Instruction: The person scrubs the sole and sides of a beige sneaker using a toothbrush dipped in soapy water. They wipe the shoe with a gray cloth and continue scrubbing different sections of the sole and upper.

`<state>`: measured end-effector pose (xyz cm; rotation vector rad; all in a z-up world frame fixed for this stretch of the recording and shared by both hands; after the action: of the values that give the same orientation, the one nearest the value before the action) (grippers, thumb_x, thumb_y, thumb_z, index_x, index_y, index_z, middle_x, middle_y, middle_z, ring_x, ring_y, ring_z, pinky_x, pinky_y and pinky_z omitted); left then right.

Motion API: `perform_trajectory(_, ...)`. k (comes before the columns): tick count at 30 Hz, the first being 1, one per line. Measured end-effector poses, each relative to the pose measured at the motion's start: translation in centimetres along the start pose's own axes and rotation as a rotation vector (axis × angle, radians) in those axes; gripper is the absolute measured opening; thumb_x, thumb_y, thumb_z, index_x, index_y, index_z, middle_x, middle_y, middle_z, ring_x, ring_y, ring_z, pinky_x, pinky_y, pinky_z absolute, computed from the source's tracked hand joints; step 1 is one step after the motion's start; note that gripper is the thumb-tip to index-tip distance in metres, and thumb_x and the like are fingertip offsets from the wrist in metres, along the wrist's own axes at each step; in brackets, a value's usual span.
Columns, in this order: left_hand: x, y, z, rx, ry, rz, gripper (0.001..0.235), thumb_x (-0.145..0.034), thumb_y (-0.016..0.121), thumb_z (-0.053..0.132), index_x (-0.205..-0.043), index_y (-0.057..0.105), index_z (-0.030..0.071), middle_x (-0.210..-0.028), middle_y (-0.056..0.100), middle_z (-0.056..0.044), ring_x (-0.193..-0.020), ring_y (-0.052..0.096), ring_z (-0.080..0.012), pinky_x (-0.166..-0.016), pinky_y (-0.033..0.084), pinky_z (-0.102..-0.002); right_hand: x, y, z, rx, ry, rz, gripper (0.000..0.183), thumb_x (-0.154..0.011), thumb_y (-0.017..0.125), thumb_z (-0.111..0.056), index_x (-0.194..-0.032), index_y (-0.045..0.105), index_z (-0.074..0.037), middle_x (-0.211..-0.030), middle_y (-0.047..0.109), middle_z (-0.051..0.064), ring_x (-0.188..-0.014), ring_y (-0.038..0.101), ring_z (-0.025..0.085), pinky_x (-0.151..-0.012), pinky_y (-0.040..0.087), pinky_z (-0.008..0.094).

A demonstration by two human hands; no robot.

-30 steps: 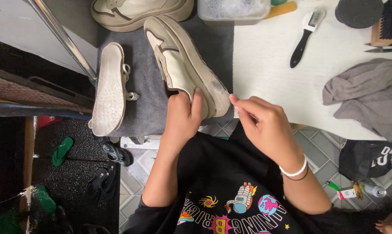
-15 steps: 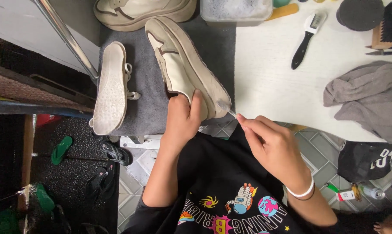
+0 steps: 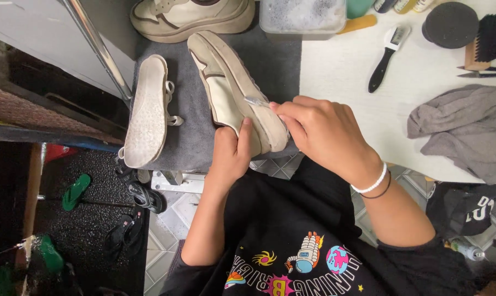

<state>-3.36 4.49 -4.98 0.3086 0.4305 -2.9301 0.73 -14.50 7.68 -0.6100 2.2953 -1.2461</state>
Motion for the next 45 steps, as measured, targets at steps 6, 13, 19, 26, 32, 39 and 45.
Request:
perform_trajectory(6,0.2,-0.2,0.2,0.010,-0.010,0.025,0.055,-0.107,0.046,0.016,-0.053,0.047,0.005,-0.040,0.039,-0.009,-0.045,0.036,-0.0119,-0.040,0.032,-0.028,0.2,0.2,-0.1,-0.076,-0.017,-0.010,0.020,-0.101,0.060,-0.006,-0.105,0.079,-0.007,-0.072,0.071,0.014,-0.063,0.072,0.034,-0.052,0.056,0.040)
perform_trajectory(13,0.2,-0.1,0.3,0.001,-0.017,0.028,0.056,-0.107,0.047,0.017,-0.052,0.046,0.005,-0.039,0.039,-0.009,-0.044,0.034,-0.0124,-0.040,0.031,-0.029,5.4,0.8,0.2,0.001,0.036,0.004,0.019,-0.100,0.060,-0.008,-0.108,0.078,-0.008,-0.068,0.067,0.010,-0.052,0.068,0.024,-0.049,0.055,0.031)
perform_trajectory(19,0.2,0.0,0.1,-0.005,-0.018,0.038,0.056,-0.106,0.049,0.016,-0.052,0.047,0.004,-0.039,0.039,-0.012,-0.044,0.034,-0.0132,-0.039,0.031,-0.030,9.0,0.9,-0.2,0.038,0.110,-0.024,0.017,-0.098,0.062,-0.010,-0.104,0.077,-0.010,-0.069,0.069,0.005,-0.051,0.072,0.021,-0.048,0.057,0.027)
perform_trajectory(26,-0.2,0.1,0.6,-0.054,-0.021,-0.014,0.058,-0.107,0.047,0.017,-0.050,0.044,0.006,-0.038,0.037,-0.009,-0.042,0.032,-0.0134,-0.039,0.030,-0.029,7.1,1.2,-0.3,0.059,0.086,0.075,0.013,-0.098,0.063,-0.009,-0.101,0.076,-0.011,-0.063,0.061,0.004,-0.047,0.065,0.022,-0.044,0.053,0.030)
perform_trajectory(32,-0.2,-0.1,1.0,-0.056,-0.032,-0.003,0.057,-0.106,0.047,0.018,-0.051,0.043,0.007,-0.039,0.035,-0.009,-0.043,0.032,-0.0138,-0.039,0.030,-0.029,3.7,2.4,0.0,0.058,0.024,0.170,0.013,-0.101,0.062,-0.007,-0.100,0.075,-0.009,-0.063,0.058,0.003,-0.044,0.061,0.020,-0.042,0.050,0.030)
perform_trajectory(39,0.3,-0.4,0.2,-0.024,-0.035,0.011,0.056,-0.107,0.047,0.017,-0.051,0.044,0.009,-0.037,0.035,-0.006,-0.042,0.031,-0.0108,-0.038,0.028,-0.026,4.0,-0.8,-1.2,-0.149,0.112,0.050,0.016,-0.093,0.064,0.001,-0.098,0.078,-0.005,-0.059,0.065,0.012,-0.048,0.066,0.028,-0.046,0.053,0.035)
perform_trajectory(45,0.8,-0.4,0.3,0.017,-0.054,0.028,0.057,-0.105,0.049,0.018,-0.050,0.042,0.005,-0.040,0.030,-0.006,-0.045,0.032,-0.0125,-0.039,0.027,-0.029,4.6,3.1,7.5,-0.230,0.186,0.254,0.019,-0.100,0.064,-0.001,-0.119,0.069,0.002,-0.064,0.058,0.012,-0.049,0.054,0.022,-0.048,0.046,0.032)
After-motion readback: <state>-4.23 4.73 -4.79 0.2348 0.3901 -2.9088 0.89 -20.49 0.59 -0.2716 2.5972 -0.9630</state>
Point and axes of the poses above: each hand's wrist, its own x-axis away from the middle knuckle, its own y-axis out of the palm, z = x × y, the point moved 1 cm from there along -x, towards the middle knuckle
